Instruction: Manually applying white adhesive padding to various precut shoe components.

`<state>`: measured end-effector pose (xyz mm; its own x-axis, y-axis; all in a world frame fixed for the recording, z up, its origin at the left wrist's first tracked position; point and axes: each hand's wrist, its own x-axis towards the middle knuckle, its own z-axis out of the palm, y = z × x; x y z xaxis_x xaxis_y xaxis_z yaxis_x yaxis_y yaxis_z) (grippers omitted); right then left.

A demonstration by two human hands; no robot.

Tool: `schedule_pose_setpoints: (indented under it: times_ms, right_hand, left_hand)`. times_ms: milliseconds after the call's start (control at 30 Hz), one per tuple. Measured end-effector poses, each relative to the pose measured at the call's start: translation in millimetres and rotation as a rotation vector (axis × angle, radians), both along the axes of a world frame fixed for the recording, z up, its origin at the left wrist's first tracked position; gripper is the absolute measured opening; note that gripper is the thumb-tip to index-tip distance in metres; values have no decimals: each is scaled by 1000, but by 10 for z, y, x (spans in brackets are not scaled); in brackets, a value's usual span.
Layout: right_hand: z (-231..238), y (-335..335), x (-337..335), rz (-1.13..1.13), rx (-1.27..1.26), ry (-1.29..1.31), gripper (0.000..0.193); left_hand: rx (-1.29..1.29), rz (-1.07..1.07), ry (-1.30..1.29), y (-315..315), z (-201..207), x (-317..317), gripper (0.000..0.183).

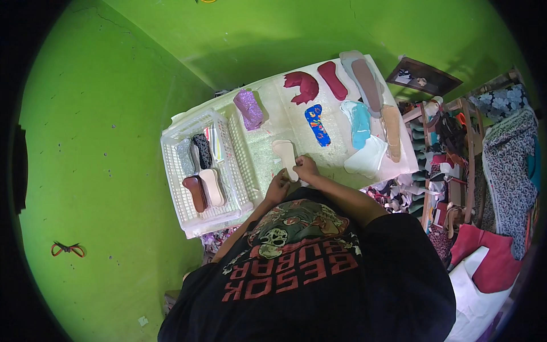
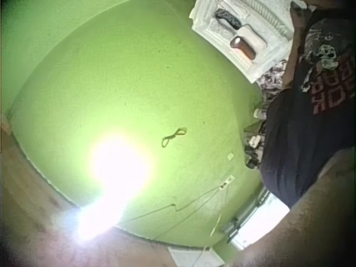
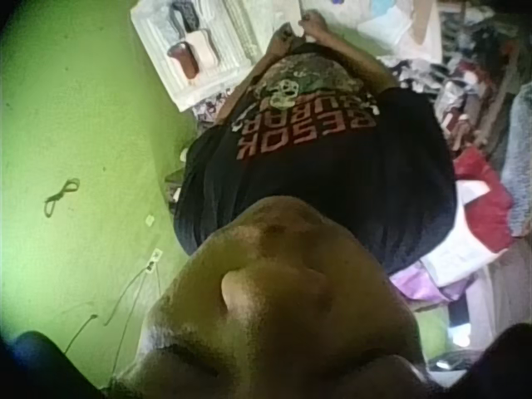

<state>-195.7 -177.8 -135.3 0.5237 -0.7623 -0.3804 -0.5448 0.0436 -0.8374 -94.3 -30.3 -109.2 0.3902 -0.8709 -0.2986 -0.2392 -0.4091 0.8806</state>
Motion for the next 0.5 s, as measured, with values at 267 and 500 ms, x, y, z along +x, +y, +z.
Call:
schedule_pose_setpoints:
  times_ms: [267,500]
  right_hand:
    - [128,-25,27,-8,7,-154,15]
    - [52,-44,25,-38,140,-204,12]
  left_hand:
    - [-34,240,314,-102,119,-9,50]
    - [-39,308,468,-141,210,3,48]
